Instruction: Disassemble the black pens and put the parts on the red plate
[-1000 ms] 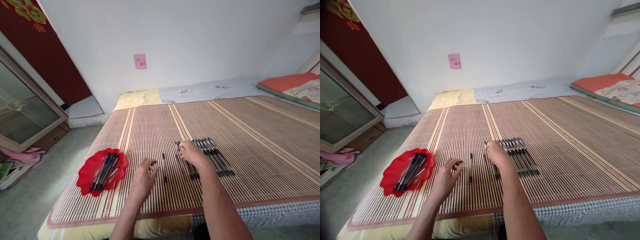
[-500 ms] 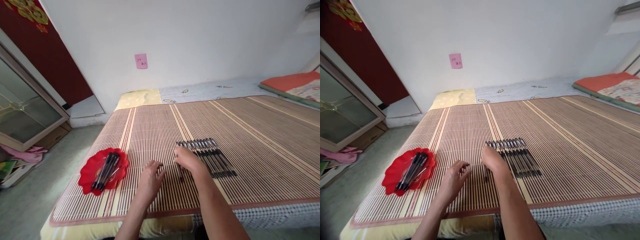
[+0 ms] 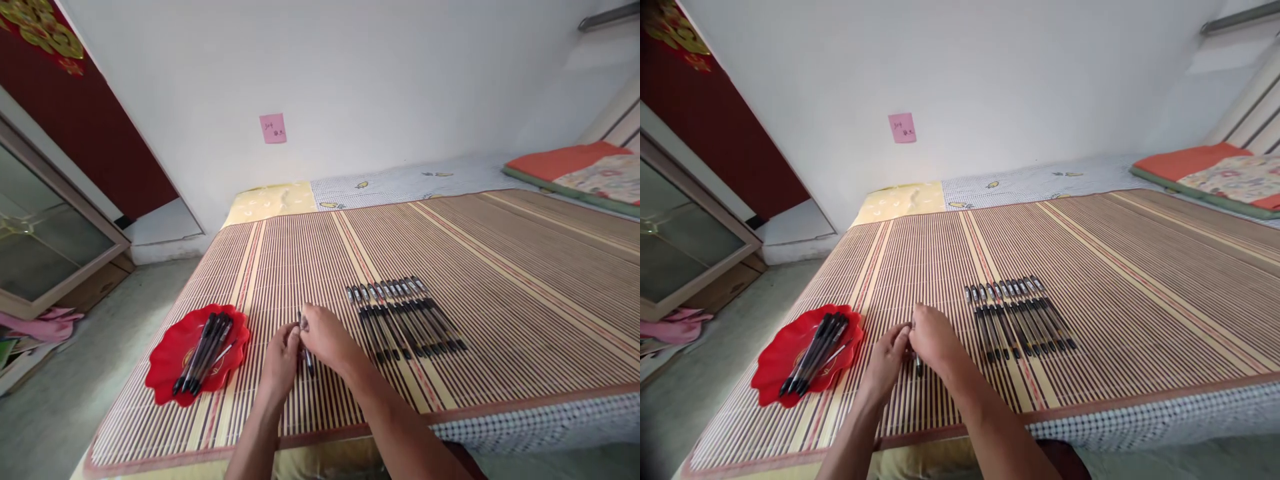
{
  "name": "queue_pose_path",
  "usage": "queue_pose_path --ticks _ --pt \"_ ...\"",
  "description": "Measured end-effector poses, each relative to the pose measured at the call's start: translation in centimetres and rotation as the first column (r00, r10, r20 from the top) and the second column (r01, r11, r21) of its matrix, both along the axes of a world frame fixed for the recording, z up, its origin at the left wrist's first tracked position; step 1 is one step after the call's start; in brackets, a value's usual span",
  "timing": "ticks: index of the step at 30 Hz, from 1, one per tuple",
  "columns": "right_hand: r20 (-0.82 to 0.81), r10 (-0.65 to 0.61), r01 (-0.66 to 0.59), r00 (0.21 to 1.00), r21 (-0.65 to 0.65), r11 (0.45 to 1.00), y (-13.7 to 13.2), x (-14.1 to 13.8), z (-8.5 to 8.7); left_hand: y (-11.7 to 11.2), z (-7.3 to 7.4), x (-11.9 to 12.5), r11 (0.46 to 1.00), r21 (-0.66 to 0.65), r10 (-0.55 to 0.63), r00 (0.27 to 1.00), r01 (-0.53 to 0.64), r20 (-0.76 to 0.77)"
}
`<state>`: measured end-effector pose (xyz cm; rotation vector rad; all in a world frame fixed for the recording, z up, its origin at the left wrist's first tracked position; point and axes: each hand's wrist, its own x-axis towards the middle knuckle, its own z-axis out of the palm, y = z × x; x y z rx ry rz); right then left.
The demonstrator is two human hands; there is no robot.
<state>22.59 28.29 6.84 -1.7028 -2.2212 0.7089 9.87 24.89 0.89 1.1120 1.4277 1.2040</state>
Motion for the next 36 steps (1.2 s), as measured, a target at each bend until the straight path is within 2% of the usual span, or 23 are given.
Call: queue_pose_path --ticks 3,6,7,8,10,11,13,15,22,30,36 --pt "-0.197 0.066 -0.067 0.978 0.002 0.998 -0.6 -0.3 0.6 -0.2 0.8 -0.4 0.997 -0.054 -0.045 0.979 0.057 0.199" --pt "-0.417 0.119 -0.164 0.901 -0.073 0.984 -0.3 1.7 1.4 -0.3 1.5 -0.5 0.998 -0.031 -0.033 0.946 0.046 0.323" --pt "-0.448 0.088 -0.142 0.89 -0.088 0.986 0.1 2.9 1.6 -0.3 1.7 -0.5 0.999 -0.013 -0.025 0.941 0.031 0.336" --pt "-0.449 0.024 -0.07 0.893 -0.085 0.994 0.6 4.1 1.7 -0.2 1.9 -0.4 1.0 0.001 -0.018 0.939 0.019 0.343" --pt "-0.358 -0.104 0.088 0.928 -0.059 0.994 1.7 6.4 1.4 -0.1 2.1 -0.4 1.0 0.018 0.0 0.936 -0.007 0.352" --pt "-0.263 -0.151 0.145 0.953 -0.04 0.989 2.2 7.4 1.1 -0.1 2.1 -0.4 0.999 0.026 0.014 0.934 -0.025 0.356" --pt "-0.082 -0.183 0.183 0.98 -0.009 0.983 3.0 8.8 0.4 0.0 2.1 -0.4 0.998 0.031 0.042 0.931 -0.057 0.362" --pt "0.022 -0.18 0.18 0.983 -0.006 0.984 3.5 9.6 -0.3 0.1 2.1 -0.5 0.997 0.036 0.053 0.93 -0.071 0.363" --pt "0.149 -0.17 0.178 0.974 -0.036 0.983 3.5 11.0 -0.4 0.0 2.4 -0.7 0.997 0.061 0.027 0.929 -0.053 0.369" --pt "0.235 -0.164 0.194 0.958 -0.107 0.975 3.4 10.6 -0.6 -0.2 2.8 -0.4 0.997 0.067 0.014 0.927 -0.042 0.374" --pt "0.243 -0.193 0.252 0.951 -0.243 0.937 3.4 11.4 -0.9 -0.2 2.5 -0.3 0.997 0.073 0.003 0.929 -0.032 0.369"
